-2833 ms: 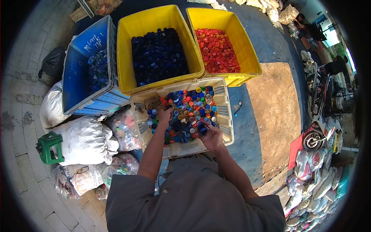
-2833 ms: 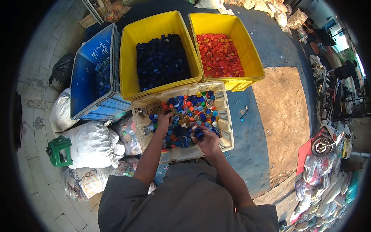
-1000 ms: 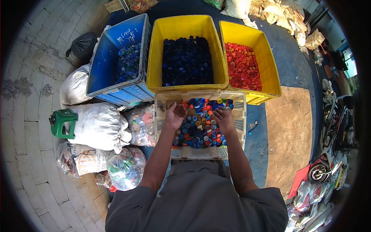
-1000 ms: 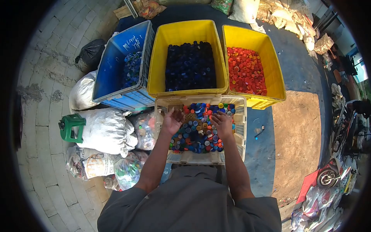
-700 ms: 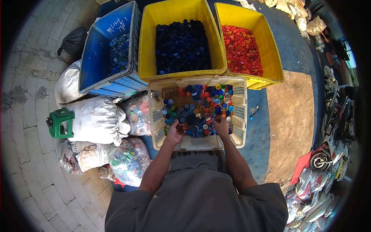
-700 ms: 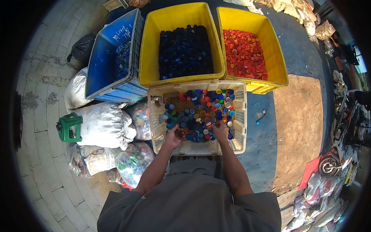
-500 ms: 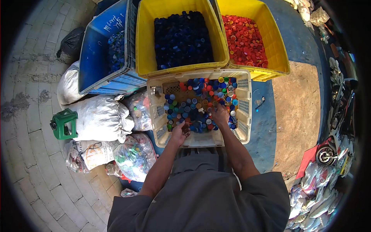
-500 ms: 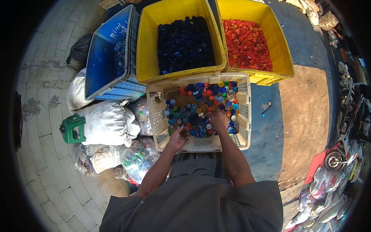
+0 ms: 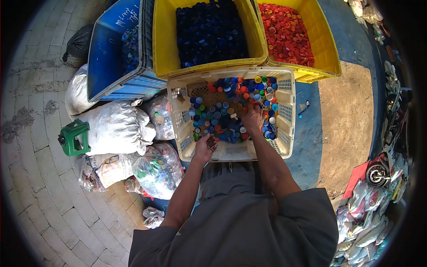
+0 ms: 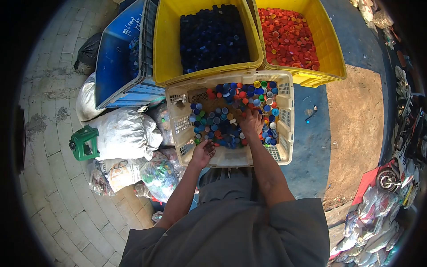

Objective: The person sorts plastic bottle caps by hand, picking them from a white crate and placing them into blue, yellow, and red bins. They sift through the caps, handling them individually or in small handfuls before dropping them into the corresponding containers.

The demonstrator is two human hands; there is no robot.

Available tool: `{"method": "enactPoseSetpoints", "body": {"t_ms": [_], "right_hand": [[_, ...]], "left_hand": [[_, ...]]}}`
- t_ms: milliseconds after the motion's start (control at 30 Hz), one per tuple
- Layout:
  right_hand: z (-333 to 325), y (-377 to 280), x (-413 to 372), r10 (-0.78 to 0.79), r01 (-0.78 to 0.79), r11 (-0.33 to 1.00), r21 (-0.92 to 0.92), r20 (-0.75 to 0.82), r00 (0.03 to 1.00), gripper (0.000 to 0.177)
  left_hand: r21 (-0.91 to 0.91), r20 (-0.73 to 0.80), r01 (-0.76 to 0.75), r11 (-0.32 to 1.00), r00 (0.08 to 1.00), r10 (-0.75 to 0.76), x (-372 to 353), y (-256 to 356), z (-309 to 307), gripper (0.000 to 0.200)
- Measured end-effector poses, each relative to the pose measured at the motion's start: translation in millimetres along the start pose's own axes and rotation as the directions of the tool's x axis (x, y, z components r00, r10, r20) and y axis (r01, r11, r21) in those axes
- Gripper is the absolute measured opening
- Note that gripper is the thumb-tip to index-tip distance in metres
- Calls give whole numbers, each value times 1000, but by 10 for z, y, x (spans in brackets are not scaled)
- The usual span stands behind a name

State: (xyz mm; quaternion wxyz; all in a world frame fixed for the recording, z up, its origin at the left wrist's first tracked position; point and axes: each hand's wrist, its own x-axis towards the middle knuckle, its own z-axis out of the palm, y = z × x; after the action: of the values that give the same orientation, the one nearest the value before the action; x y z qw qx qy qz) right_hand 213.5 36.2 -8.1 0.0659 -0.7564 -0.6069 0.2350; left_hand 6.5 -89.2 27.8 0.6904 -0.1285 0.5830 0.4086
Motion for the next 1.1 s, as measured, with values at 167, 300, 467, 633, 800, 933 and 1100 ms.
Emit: {"method": "enactPoseSetpoints", "body": {"t_ms": [167,300,467,633,800,933,1100], "right_hand": [[100,32,60,-13,12,1000,18,9,1000,47],[-34,-65,56,22,-22,1000,13,43,999,47],[-78,8,36,-47,42,995,86,58,997,50],[-203,-38,8,-12,7,999,48,99,995,48],[-167,-33,-9,5,-9,999,41,96,995,42],[-118,122,-13,-33,27,987,156,33,999,36],[-83,374,59,-85,91,908,408,-33,996,32]], "left_hand": [[12,10,-17,1000,1000,17,-8,1,26,19],[13,12,-16,1000,1000,16,-9,3,36,18],[18,-12,-28,999,1000,28,-43,19,75,19],[21,-15,-25,999,1000,25,-31,30,55,19],[21,-9,-28,999,1000,28,-27,30,46,18],[35,-28,-21,999,999,22,-25,48,76,16],[63,1,-81,995,997,81,93,169,163,13]]}}
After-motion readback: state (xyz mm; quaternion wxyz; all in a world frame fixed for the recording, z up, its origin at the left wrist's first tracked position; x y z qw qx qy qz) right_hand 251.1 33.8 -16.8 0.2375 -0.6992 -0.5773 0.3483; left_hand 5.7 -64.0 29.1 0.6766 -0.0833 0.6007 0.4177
